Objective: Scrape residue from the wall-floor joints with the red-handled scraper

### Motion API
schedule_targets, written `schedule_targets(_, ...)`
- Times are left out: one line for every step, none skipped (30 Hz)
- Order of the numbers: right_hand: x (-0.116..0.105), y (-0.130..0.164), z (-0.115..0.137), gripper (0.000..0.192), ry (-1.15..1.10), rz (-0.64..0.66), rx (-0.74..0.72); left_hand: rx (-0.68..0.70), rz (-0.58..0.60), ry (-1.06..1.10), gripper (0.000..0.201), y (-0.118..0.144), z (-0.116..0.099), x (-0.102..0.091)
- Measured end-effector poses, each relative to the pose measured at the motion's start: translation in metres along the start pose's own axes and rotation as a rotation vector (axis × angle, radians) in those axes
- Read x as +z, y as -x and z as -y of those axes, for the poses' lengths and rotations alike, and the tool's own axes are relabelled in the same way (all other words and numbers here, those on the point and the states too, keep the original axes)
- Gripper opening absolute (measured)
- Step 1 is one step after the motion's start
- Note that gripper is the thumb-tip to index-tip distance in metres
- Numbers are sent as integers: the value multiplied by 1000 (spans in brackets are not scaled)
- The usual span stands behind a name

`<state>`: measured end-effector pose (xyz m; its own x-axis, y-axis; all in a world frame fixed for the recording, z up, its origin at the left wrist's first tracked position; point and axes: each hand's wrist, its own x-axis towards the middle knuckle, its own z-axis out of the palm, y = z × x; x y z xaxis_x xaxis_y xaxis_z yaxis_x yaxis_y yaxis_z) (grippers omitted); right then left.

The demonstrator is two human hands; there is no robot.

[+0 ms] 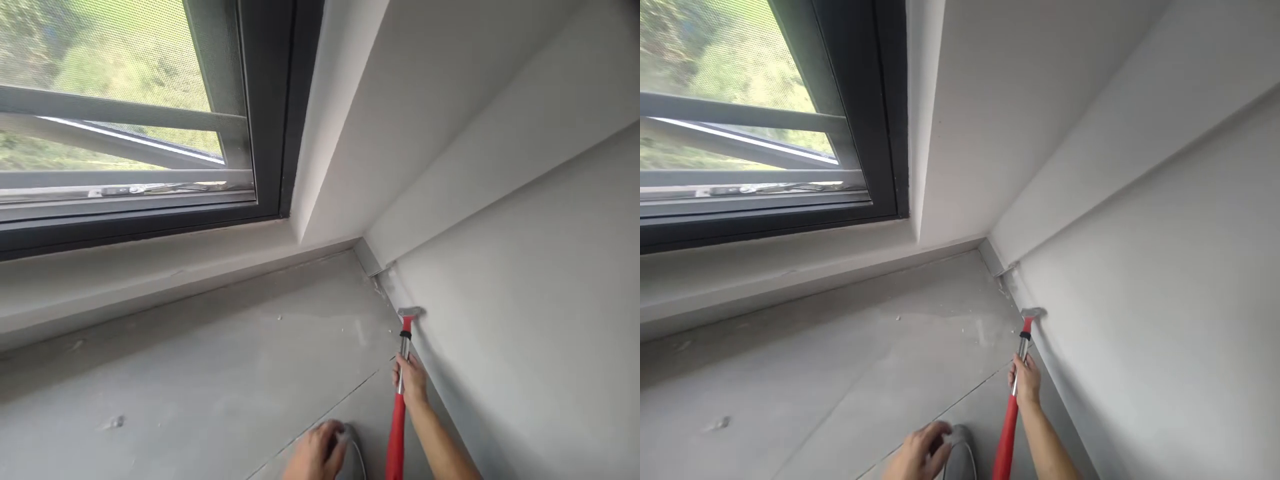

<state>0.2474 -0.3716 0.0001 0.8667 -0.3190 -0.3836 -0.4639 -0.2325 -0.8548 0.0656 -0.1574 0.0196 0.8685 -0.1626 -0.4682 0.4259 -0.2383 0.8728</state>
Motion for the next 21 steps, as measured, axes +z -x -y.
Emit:
schedule_targets(5,-4,3,31,-1,30,0,-41,41,93,37,-12,-10,17)
schedule_targets(8,-7,5,30,-1,51,1,-46,98,197,42,-23,-17,34)
schedule_targets(10,-10,6,29,-8,64,1,-30,146,297,50,-32,-22,53)
schedule_targets(10,-11,7,28,-21,73,-1,-9,206,398,59,-39,-24,72)
schedule_targets(9,-11,6,28,-34,74,-4,1,267,506,69,-45,-25,90)
schedule_targets(6,-9,5,28,-42,72,-10,-21,312,595,76,-49,-25,109)
schedule_targets(2,-7,2,28,-45,67,-18,-53,337,654,79,-51,-24,126)
schedule_targets(-2,-3,-1,29,-46,64,-23,-90,322,679,79,-53,-22,142)
schedule_targets(-7,0,-4,30,-46,60,-19,-121,279,663,76,-55,-21,155)
schedule_targets(-10,3,-8,31,-47,49,-7,-143,224,618,70,-56,-19,164)
schedule_targets(-13,6,-12,32,-51,40,10,-163,169,553,62,-58,-17,170)
schedule_targets(-15,7,-14,33,-56,36,29,-186,124,484,53,-61,-15,173)
schedule_targets(-14,6,-16,34,-61,35,47,-216,95,418,45,-63,-13,171)
schedule_targets(-12,5,-15,34,-68,39,61,-247,76,363,37,-66,-13,167)
schedule_targets(-8,3,-12,34,-74,47,67,-263,64,325,31,-68,-14,160)
schedule_targets(-3,0,-8,33,-71,64,63,-260,57,314,27,-70,-17,151)
schedule_targets(3,-3,-2,32,-48,87,45,-250,68,336,24,-72,-21,143)
schedule_targets(8,-6,4,30,-7,110,9,-238,100,381,22,-74,-27,135)
schedule_targets(11,-9,10,27,47,129,-37,-239,147,440,21,-76,-32,128)
schedule_targets(13,-11,15,25,114,143,-82,-251,197,495,21,-77,-38,124)
schedule_targets(12,-12,19,22,182,154,-115,-263,234,526,21,-77,-42,122)
